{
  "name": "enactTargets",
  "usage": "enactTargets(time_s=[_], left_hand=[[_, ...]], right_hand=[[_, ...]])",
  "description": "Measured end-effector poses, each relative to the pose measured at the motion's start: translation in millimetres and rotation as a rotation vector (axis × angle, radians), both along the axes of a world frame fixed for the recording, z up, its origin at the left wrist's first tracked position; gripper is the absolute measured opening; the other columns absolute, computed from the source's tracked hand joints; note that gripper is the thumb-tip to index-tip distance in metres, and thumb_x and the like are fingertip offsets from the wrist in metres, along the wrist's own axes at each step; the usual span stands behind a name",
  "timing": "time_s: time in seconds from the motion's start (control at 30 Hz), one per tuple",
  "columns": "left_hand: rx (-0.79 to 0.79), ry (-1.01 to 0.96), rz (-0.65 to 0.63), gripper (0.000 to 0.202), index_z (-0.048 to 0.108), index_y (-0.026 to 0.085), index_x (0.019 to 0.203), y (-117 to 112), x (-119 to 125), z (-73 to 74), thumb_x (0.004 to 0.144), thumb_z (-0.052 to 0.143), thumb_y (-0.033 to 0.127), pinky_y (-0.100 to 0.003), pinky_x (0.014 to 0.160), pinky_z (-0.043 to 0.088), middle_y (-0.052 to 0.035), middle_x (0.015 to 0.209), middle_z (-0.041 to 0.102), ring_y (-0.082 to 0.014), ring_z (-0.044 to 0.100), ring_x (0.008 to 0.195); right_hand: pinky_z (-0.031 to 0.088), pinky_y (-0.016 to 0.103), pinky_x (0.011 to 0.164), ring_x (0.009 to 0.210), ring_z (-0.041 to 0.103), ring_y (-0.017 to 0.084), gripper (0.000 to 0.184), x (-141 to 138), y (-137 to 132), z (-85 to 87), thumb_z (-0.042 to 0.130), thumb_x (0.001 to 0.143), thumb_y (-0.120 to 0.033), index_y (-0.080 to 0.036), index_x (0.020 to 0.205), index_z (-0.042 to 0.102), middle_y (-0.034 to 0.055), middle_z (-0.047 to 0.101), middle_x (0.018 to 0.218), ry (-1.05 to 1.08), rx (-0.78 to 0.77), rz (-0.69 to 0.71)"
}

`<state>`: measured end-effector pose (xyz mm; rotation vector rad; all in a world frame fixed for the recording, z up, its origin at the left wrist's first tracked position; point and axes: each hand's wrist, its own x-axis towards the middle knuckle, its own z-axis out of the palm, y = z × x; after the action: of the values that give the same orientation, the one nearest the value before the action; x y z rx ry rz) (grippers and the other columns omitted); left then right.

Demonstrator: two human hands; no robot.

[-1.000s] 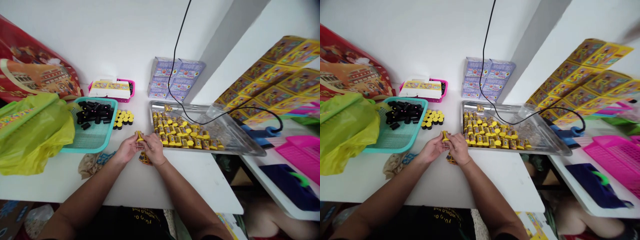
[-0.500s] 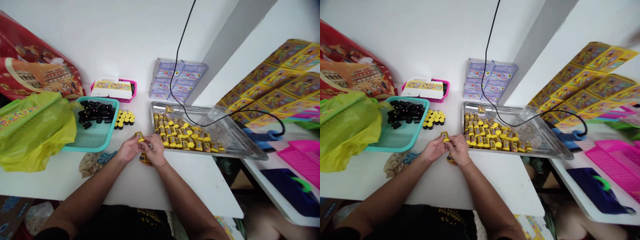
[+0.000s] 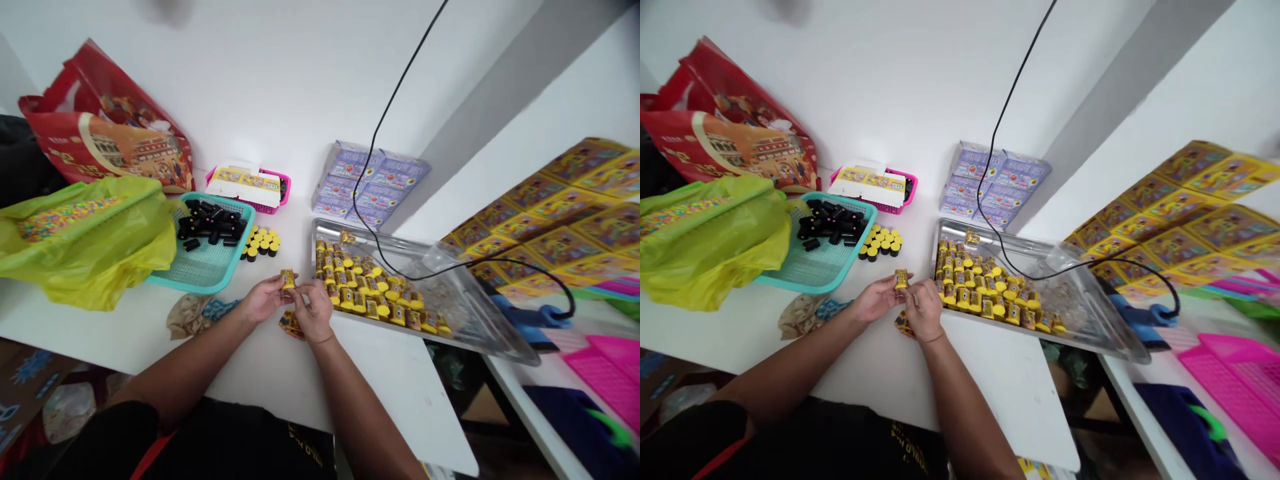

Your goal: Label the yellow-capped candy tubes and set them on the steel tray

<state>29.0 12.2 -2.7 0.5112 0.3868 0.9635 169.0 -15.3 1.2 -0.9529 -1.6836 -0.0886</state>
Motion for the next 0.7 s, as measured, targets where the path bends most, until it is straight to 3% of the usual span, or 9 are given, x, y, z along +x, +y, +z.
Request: enactTargets(time_s=[0.07, 0.2, 0.4, 0.57, 0.63, 0.7], left_hand=[[0.02, 0.001, -0.006, 0.023, 0.071, 0.012, 0.099, 0, 0, 0.4, 0.08, 0.068, 0.024, -0.033, 0.08, 0.046, -0.0096, 0.095, 0.068, -0.0154, 0.061, 0.078], [0.042, -0.008, -0.027, 0.025, 0.07, 0.013, 0.1, 0, -2, 2.3, 0.079, 0.068, 0.026, -0.033, 0.079, 0.047, -0.009, 0.096, 0.068, -0.0154, 0.061, 0.077], [0.059, 0.07, -0.005, 0.022, 0.07, 0.013, 0.095, 3, -3, 8.7, 0.074, 0.071, 0.022, -0.029, 0.072, 0.047, -0.0071, 0.088, 0.068, -0.0149, 0.061, 0.074], [0.088, 0.064, -0.041, 0.021, 0.068, 0.012, 0.093, 2, -1, 14.1, 0.075, 0.068, 0.023, -0.026, 0.069, 0.047, -0.0051, 0.08, 0.067, -0.0132, 0.061, 0.07], [0.12, 0.059, -0.074, 0.021, 0.066, 0.012, 0.093, -2, 0, 16.8, 0.076, 0.067, 0.024, -0.027, 0.067, 0.048, -0.0042, 0.076, 0.066, -0.0135, 0.06, 0.067], [0.167, 0.085, -0.112, 0.022, 0.065, 0.012, 0.092, -7, 1, 18.8, 0.073, 0.067, 0.023, -0.027, 0.064, 0.048, -0.0035, 0.074, 0.065, -0.0141, 0.06, 0.064]], right_hand=[[0.05, 0.034, 0.068, 0.073, 0.058, 0.017, 0.003, 0, 0, 1.3, 0.063, 0.085, -0.02, -0.021, 0.086, 0.06, 0.0028, 0.061, 0.077, -0.006, -0.012, -0.032], [0.052, 0.034, 0.069, 0.079, 0.06, 0.018, 0.02, 2, 1, 3.0, 0.057, 0.089, -0.02, -0.022, 0.108, 0.063, 0.0061, 0.062, 0.088, -0.127, -0.036, -0.014], [0.048, 0.031, 0.065, 0.072, 0.056, 0.017, 0.021, -1, 7, -0.3, 0.047, 0.09, -0.014, -0.022, 0.094, 0.067, 0.0046, 0.062, 0.077, -0.271, 0.013, -0.082], [0.047, 0.03, 0.066, 0.068, 0.054, 0.016, 0.02, -4, 2, 5.2, 0.049, 0.091, -0.02, -0.021, 0.076, 0.062, 0.0029, 0.058, 0.068, -0.232, -0.03, -0.179], [0.048, 0.032, 0.07, 0.072, 0.056, 0.017, 0.014, -4, -6, 10.2, 0.052, 0.09, -0.024, -0.021, 0.08, 0.062, 0.0038, 0.06, 0.073, -0.191, -0.09, -0.203], [0.05, 0.034, 0.076, 0.081, 0.058, 0.019, 0.014, -2, -16, 15.1, 0.059, 0.086, -0.028, -0.02, 0.096, 0.062, 0.0059, 0.063, 0.084, -0.168, -0.149, -0.211]])
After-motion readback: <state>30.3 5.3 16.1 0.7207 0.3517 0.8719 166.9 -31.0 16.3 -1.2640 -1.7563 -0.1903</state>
